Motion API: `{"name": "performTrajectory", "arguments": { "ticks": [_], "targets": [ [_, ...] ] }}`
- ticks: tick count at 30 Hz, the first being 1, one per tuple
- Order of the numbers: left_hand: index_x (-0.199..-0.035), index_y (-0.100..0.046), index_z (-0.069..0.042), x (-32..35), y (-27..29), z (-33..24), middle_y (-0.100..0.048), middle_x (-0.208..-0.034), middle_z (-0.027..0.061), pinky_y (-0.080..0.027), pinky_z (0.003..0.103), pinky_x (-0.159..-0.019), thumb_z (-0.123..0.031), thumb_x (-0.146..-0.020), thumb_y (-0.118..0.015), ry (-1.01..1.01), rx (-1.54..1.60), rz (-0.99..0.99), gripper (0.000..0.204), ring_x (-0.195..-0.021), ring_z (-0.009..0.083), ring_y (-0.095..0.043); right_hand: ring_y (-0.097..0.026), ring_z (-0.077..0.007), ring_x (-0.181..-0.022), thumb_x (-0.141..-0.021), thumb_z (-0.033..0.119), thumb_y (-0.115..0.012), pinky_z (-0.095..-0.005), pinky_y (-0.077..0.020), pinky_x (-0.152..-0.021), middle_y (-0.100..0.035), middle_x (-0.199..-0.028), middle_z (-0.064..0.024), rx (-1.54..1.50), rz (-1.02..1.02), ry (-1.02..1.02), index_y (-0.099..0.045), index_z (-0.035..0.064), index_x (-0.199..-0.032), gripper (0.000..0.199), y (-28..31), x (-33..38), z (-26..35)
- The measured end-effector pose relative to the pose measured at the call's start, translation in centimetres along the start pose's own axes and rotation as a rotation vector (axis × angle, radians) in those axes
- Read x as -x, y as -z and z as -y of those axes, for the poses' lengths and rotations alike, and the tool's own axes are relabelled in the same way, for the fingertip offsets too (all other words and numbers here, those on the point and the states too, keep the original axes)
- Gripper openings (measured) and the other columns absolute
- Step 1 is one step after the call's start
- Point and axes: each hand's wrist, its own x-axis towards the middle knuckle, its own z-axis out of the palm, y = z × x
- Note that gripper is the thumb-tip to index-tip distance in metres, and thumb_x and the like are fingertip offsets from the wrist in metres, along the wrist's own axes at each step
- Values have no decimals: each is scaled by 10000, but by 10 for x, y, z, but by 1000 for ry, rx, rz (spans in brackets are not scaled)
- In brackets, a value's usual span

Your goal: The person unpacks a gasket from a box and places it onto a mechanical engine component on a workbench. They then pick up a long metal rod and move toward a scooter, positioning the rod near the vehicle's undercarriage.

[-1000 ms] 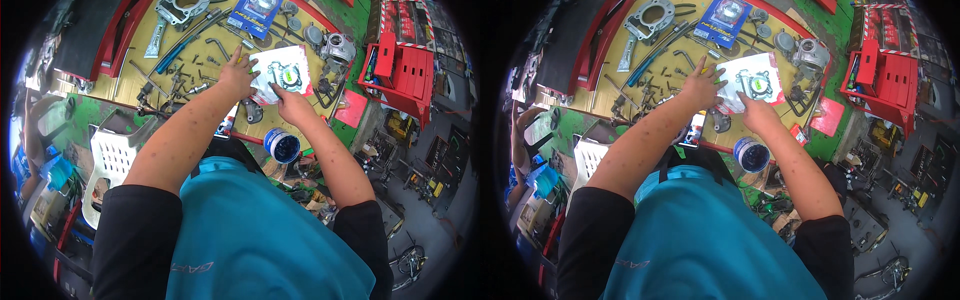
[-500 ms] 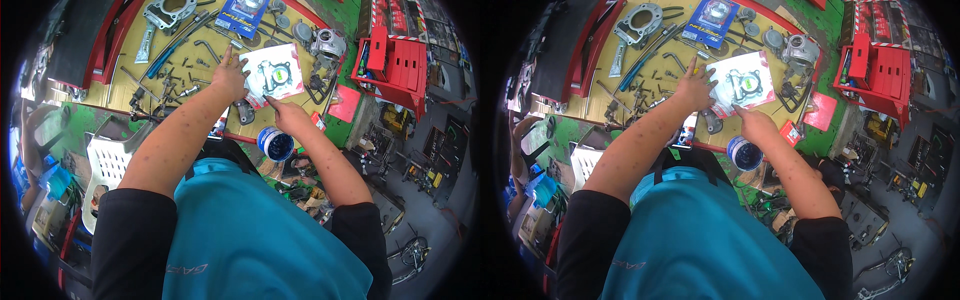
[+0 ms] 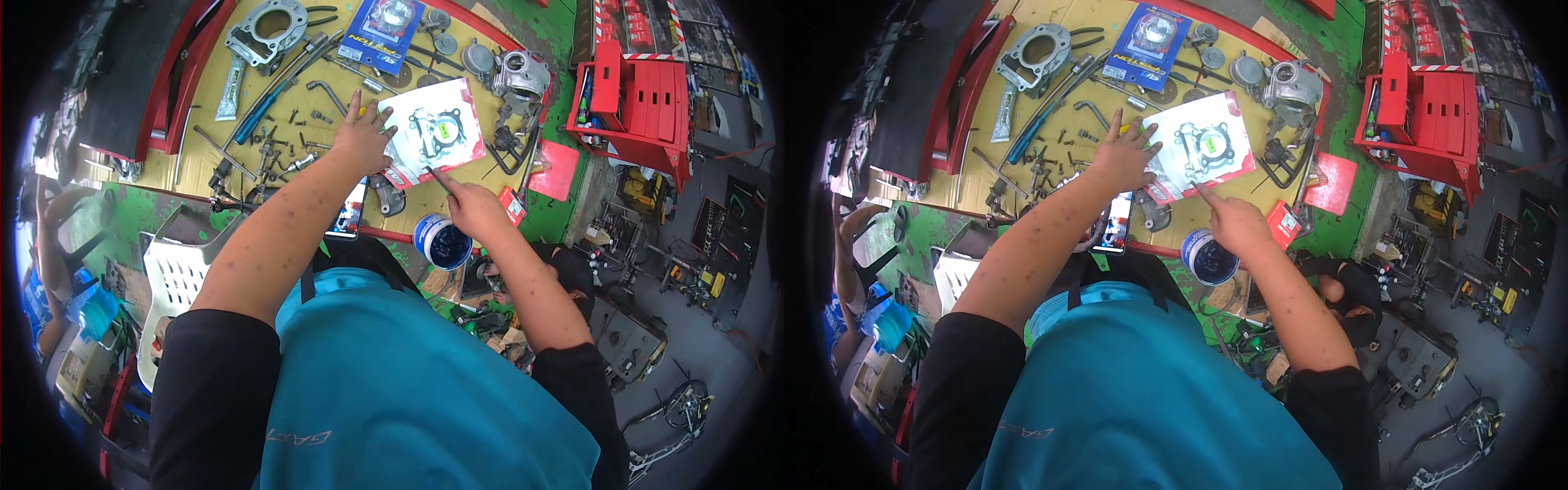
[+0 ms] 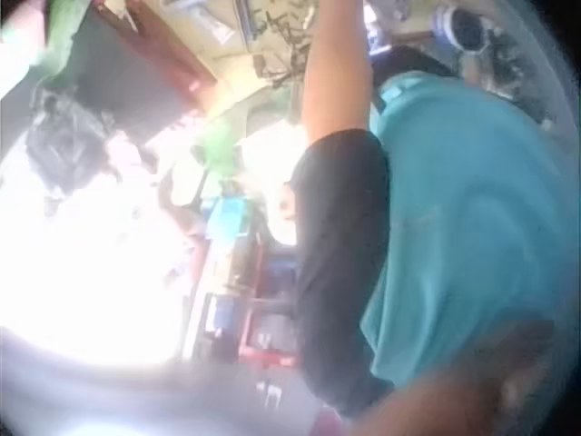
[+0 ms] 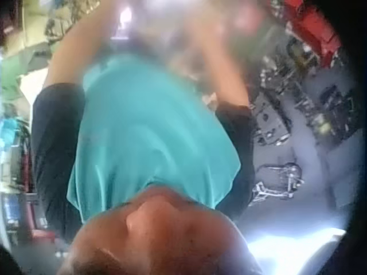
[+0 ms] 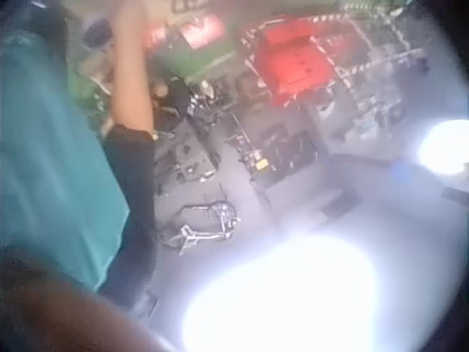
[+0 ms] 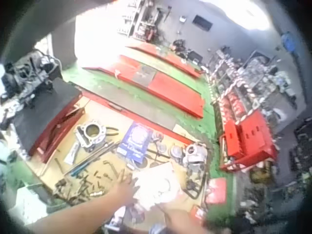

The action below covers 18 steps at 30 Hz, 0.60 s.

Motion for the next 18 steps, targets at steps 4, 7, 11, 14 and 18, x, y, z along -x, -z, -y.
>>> {"name": "performTrajectory", "arguments": {
  "ticks": [4, 7, 11, 14, 18],
  "targets": [
    [-1617, -448, -238, 1, -12, 8, -281, -1743, 70, -55, 711, -1267, -573, -990, -566, -40, 97, -83, 721, -1617, 341, -209, -693, -453, -914, -981, 141, -610, -542, -545, -829, -703, -954, -273, -165, -55, -96, -458, 255, -1594, 642, 15, 8, 3],
    [-1611, -455, -229, 4, -9, 3, -292, -1737, 75, -70, 714, -1265, -556, -990, -579, -38, 123, -93, 713, -1617, 344, -207, -693, -454, -919, -985, 150, -617, -537, -549, -825, -708, -979, -262, -200, -237, -106, -449, 266, -1600, 648, 7, -7, -5],
    [-1609, -463, -221, 5, -13, 1, -299, -1736, 73, -68, 702, -1269, -552, -989, -567, -39, 137, -116, 710, -1622, 331, -195, -703, -409, -874, -985, 173, -619, -527, -567, -798, -722, -990, -184, -113, -284, 2, -487, 274, -1580, 618, 19, -45, 1],
    [-1601, -474, -211, 3, -9, 3, -300, -1734, 84, -63, 700, -1272, -541, -989, -577, -56, 120, -89, 703, -1629, 323, -170, -720, -353, -922, -936, 103, -623, -491, -586, -806, -711, -981, -130, 133, -142, 85, -525, 334, -1548, 662, 31, -75, -12],
    [-1596, -480, -210, 4, -15, 2, -293, -1736, 87, -58, 697, -1275, -530, -983, -589, -49, 138, -115, 700, -1632, 312, -162, -719, -325, -939, -925, 38, -567, -465, -586, -820, -692, -1043, -122, 340, 16, 263, -559, 362, -1518, 676, 61, -103, -17]
  ]
}}
